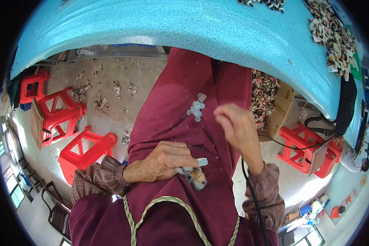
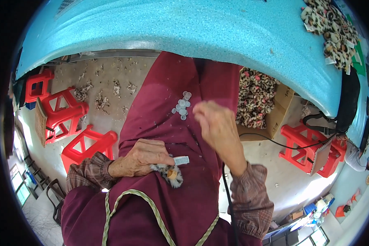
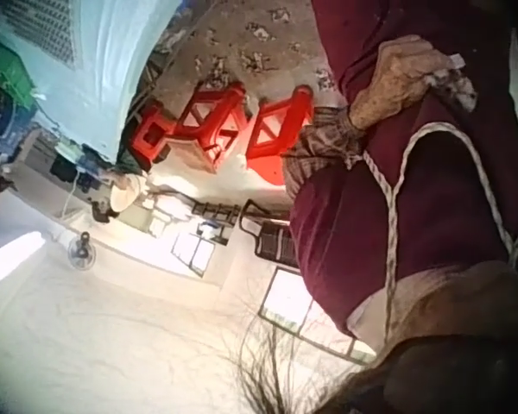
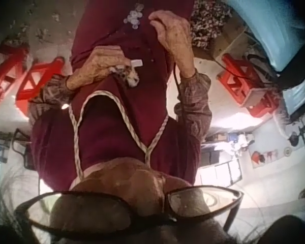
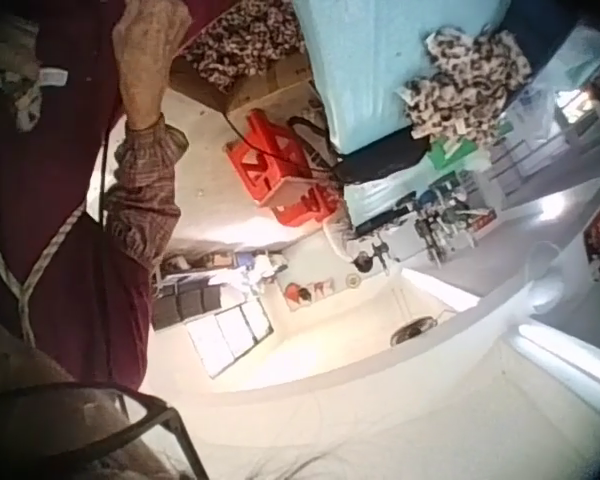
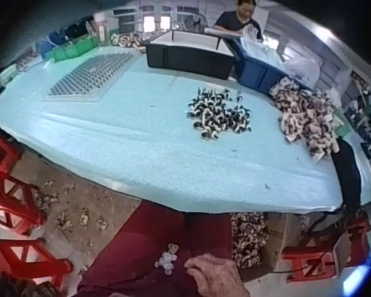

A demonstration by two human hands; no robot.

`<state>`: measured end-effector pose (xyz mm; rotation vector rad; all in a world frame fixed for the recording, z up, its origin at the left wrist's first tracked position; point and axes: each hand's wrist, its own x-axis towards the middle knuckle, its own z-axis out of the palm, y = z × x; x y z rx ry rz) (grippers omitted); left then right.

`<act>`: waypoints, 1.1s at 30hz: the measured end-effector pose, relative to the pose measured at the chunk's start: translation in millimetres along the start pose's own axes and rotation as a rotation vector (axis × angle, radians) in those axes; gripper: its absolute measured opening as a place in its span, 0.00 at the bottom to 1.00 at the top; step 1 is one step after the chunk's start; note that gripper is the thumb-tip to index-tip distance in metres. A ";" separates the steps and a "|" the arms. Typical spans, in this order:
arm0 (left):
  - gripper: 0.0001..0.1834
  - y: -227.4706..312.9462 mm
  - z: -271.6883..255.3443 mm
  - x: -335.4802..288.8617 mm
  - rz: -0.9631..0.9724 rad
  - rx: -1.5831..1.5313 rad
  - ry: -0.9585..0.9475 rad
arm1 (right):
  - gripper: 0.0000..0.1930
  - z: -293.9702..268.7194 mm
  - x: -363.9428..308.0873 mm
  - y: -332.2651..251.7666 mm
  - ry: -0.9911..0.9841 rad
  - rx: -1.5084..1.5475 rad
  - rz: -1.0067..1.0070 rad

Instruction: Attaching plastic eyes and fasteners to plush toy fabric components in an assembly line setting.

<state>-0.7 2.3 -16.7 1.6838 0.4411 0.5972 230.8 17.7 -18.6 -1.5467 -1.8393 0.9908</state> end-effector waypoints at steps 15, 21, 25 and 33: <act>0.17 -9.0 -1.9 -1.4 0.013 -0.004 0.120 | 0.08 44.3 57.2 60.9 -0.163 -0.487 -0.014; 0.15 1.6 -9.1 -0.8 0.136 0.222 0.192 | 0.06 24.2 25.0 -16.9 -0.081 0.444 0.272; 0.15 4.8 -13.8 0.5 0.213 0.383 0.188 | 0.05 32.3 -14.5 -39.7 -0.274 1.069 0.579; 0.17 13.5 -9.7 -7.5 0.166 0.493 0.187 | 0.07 41.5 -46.7 -47.3 -0.176 1.043 0.462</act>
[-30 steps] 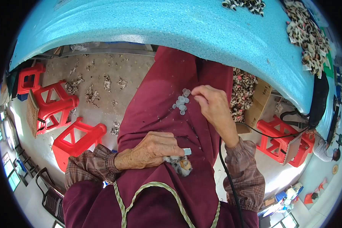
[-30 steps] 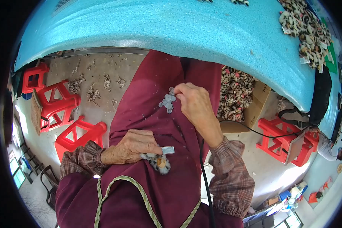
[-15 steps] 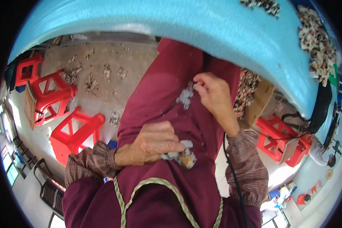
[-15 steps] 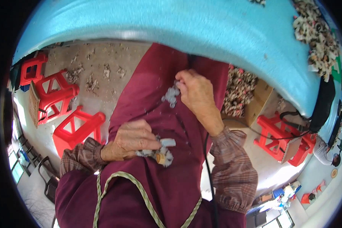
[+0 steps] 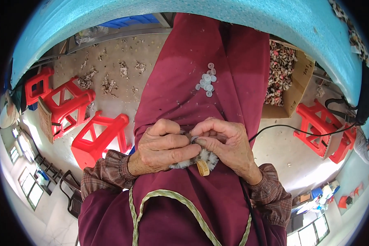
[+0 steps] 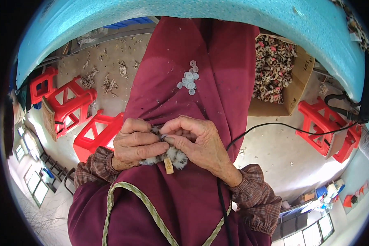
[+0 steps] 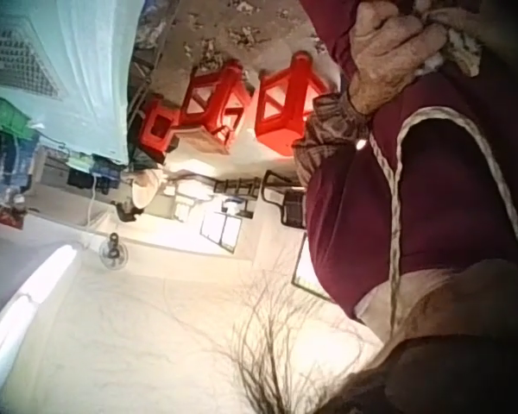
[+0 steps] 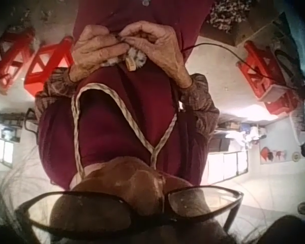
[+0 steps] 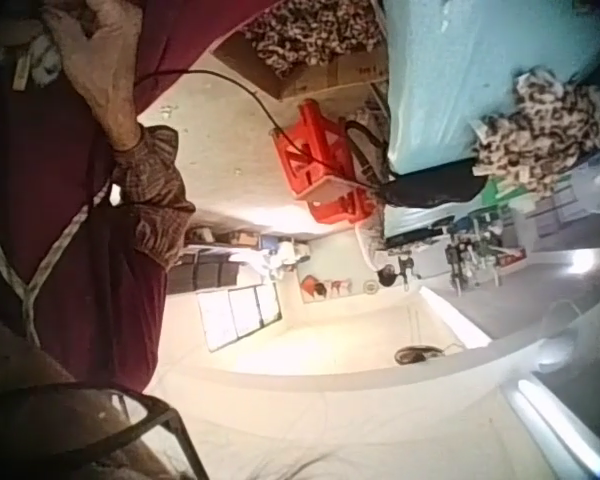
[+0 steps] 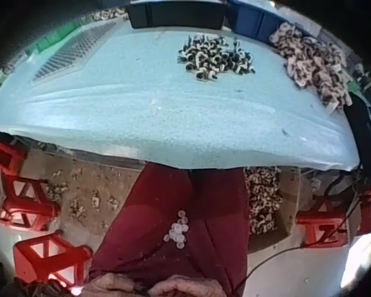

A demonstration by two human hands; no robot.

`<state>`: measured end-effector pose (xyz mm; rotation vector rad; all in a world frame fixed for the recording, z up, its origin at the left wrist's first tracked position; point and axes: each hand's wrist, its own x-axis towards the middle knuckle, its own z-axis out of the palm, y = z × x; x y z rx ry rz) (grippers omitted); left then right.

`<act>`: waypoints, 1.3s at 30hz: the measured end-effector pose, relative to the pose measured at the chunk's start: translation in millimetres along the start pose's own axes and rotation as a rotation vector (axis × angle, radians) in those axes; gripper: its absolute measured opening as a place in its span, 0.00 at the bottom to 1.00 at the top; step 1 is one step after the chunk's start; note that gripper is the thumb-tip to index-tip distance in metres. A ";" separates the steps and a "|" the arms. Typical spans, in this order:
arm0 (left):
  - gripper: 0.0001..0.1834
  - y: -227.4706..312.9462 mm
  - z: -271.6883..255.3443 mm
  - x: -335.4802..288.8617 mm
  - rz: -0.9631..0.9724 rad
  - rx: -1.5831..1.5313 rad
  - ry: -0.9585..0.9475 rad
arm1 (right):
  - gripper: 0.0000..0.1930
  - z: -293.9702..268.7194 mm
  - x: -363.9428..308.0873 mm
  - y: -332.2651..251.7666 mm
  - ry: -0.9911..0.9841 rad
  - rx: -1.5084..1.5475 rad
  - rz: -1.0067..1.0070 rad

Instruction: Attaching plastic eyes and fasteners to plush toy fabric components in an assembly line setting.

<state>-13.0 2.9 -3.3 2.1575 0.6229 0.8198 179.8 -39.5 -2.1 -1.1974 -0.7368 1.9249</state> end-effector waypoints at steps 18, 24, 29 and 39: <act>0.16 6.7 -5.3 3.8 -0.158 -0.125 -0.078 | 0.07 -4.6 -6.7 7.6 0.002 0.110 0.015; 0.16 0.0 1.4 -1.5 -0.184 -0.214 -0.004 | 0.07 -3.9 -6.2 4.5 0.020 0.088 0.049; 0.18 5.4 11.6 0.6 -0.334 -0.236 0.139 | 0.07 -5.3 -6.3 5.6 0.029 0.114 0.042; 0.16 6.6 11.4 -0.1 -0.473 -0.298 -0.033 | 0.04 -9.7 -5.7 21.4 0.076 0.106 0.039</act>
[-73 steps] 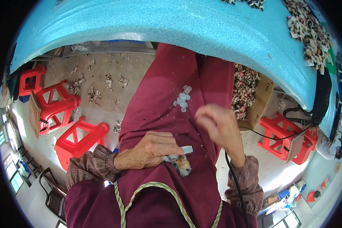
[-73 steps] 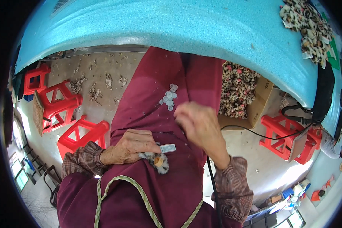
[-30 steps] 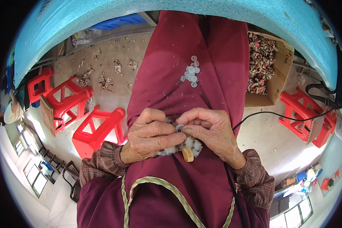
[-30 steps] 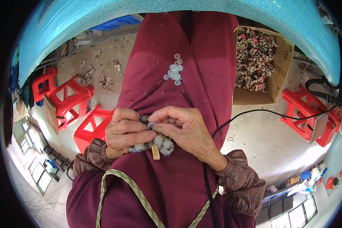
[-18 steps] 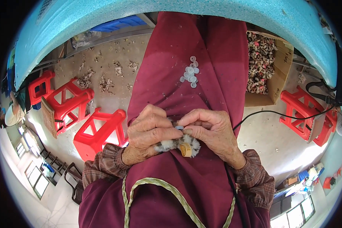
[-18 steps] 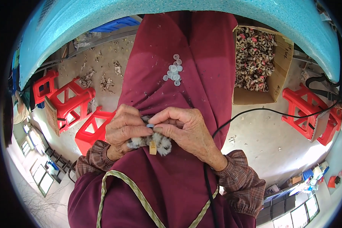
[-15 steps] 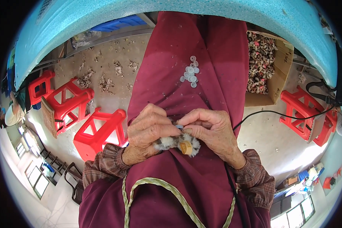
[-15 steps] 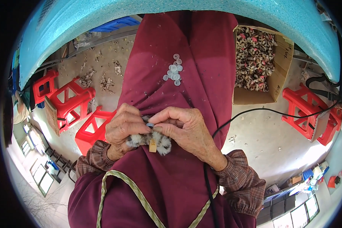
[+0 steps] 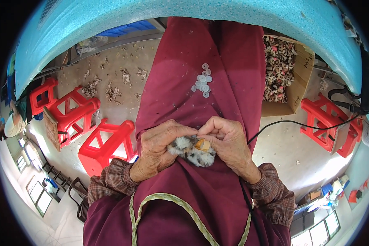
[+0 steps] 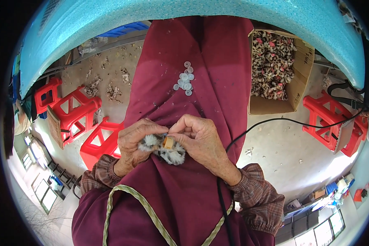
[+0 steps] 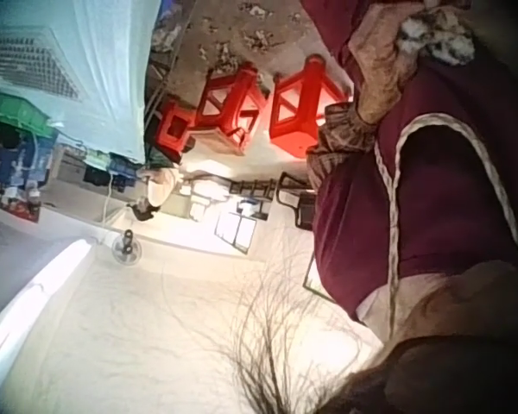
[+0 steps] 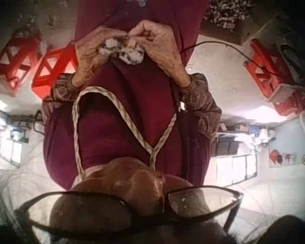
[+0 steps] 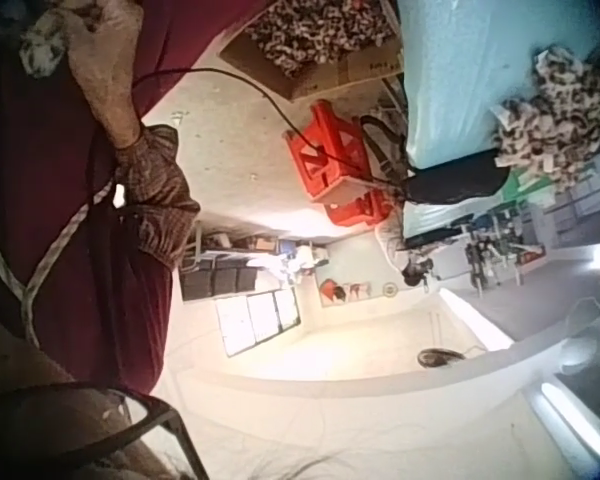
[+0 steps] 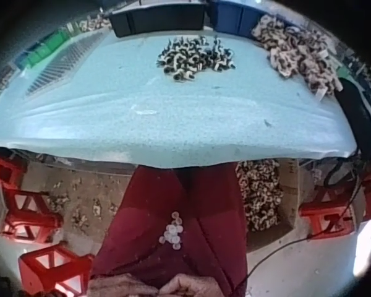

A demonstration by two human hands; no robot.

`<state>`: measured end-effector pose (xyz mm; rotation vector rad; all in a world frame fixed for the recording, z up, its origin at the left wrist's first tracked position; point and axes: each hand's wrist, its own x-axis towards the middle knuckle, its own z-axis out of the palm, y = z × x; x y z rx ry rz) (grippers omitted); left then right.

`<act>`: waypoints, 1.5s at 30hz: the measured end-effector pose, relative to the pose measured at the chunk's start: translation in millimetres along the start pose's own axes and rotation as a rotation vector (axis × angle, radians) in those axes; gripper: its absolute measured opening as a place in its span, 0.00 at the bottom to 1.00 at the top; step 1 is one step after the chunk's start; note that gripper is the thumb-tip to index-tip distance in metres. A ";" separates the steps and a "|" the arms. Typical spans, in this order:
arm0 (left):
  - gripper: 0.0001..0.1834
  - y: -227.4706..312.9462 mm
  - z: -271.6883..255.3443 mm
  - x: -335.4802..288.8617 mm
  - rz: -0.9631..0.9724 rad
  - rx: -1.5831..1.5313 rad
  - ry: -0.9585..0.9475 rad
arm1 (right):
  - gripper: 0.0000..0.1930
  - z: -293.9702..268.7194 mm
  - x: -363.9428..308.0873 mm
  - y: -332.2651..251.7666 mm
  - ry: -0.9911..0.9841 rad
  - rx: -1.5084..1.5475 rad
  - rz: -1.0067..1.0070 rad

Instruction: Attaching plastic eyes and fasteners to plush toy fabric components in an assembly line setting.

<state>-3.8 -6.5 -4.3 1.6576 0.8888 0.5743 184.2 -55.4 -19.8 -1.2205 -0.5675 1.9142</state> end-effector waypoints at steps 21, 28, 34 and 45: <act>0.19 -6.1 8.0 4.1 0.021 0.074 -0.206 | 0.11 -9.2 -16.2 -1.7 -0.073 -0.057 0.158; 0.17 -12.3 7.4 7.8 -0.030 0.014 -0.265 | 0.11 -10.2 -13.7 -4.2 -0.064 -0.064 0.190; 0.17 -13.4 2.1 7.7 -0.157 -0.084 -0.251 | 0.14 -8.8 -10.3 -1.1 -0.043 0.041 0.182; 0.16 -12.8 10.2 2.6 -0.138 -0.086 -0.193 | 0.12 -11.1 -10.9 -5.7 -0.036 -0.088 0.123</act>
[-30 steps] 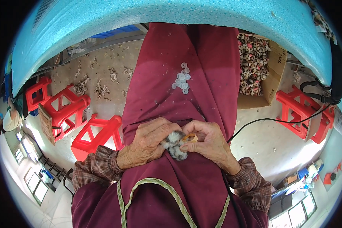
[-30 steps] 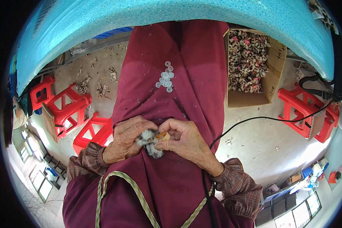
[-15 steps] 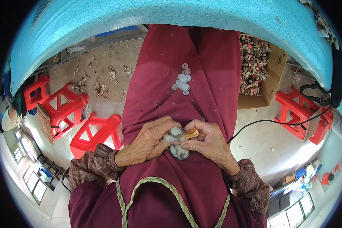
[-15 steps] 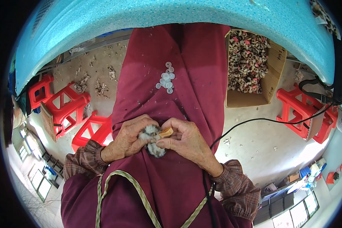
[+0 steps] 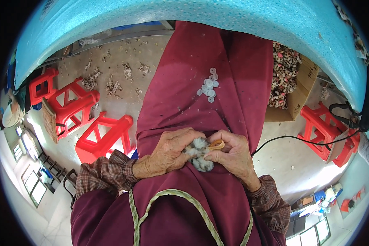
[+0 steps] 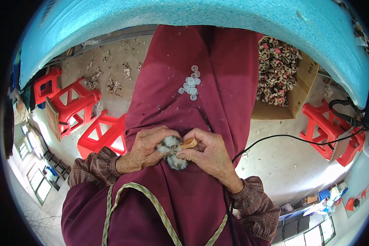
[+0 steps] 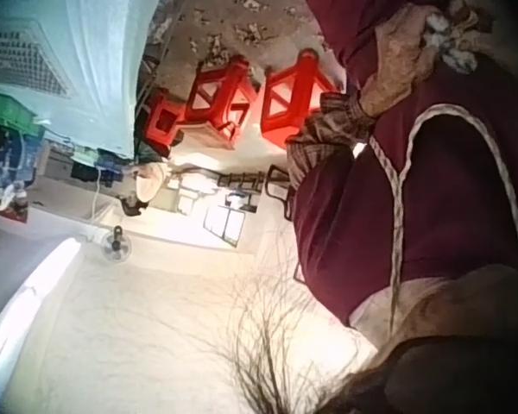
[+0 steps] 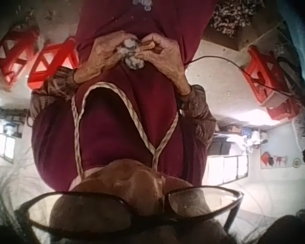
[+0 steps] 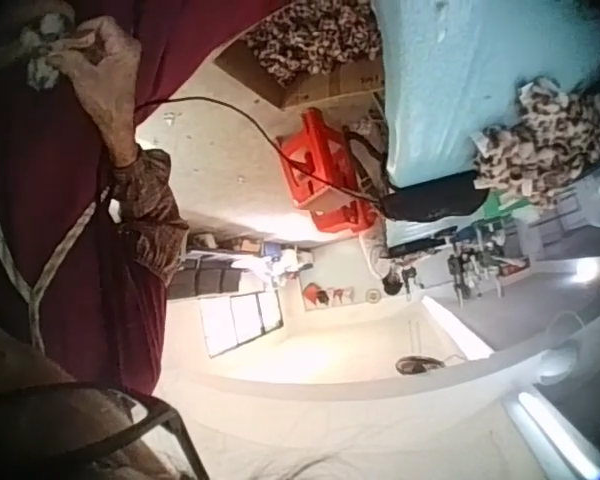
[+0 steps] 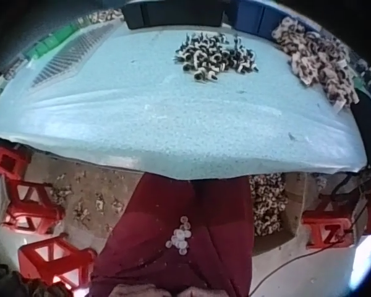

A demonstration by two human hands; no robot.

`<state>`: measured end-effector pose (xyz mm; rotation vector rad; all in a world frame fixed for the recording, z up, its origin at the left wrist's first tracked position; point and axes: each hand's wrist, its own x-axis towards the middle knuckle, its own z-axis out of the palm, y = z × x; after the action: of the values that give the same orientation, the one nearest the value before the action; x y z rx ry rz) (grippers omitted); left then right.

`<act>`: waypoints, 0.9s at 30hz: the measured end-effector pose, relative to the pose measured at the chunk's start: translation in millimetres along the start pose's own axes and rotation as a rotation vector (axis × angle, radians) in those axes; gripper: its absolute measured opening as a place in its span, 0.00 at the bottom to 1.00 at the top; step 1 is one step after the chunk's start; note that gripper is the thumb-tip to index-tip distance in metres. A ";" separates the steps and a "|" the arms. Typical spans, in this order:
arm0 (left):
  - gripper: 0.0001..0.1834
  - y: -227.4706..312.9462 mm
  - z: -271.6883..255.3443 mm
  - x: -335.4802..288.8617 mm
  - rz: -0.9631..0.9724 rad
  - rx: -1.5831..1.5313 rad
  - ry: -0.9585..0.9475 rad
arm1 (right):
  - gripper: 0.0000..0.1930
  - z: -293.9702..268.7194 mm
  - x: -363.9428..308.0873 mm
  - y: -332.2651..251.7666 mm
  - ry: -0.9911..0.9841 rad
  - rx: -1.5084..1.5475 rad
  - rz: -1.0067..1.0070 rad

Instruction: Attaching plastic eyes and fasteners to plush toy fabric components in an assembly line setting.

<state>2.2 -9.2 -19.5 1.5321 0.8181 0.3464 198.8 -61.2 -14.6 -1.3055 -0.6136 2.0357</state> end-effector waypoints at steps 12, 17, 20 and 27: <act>0.16 -3.5 -1.8 3.5 -0.014 -0.042 0.053 | 0.20 3.9 -0.2 -4.5 0.007 -0.016 -0.086; 0.17 -2.3 -1.2 1.8 -0.013 -0.014 0.060 | 0.21 12.6 -1.2 -15.9 0.109 -0.388 -0.060; 0.18 -5.1 -1.0 0.7 0.064 0.034 0.067 | 0.19 11.1 -1.8 -10.0 0.110 -0.407 -0.041; 0.18 -5.3 -0.2 -1.0 -0.130 -0.208 0.093 | 0.16 9.0 1.2 9.4 0.103 -0.038 -0.079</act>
<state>-0.2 -10.0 -24.3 1.2709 0.9206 0.3965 187.8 -67.2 -18.2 -1.3771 -0.6492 1.8894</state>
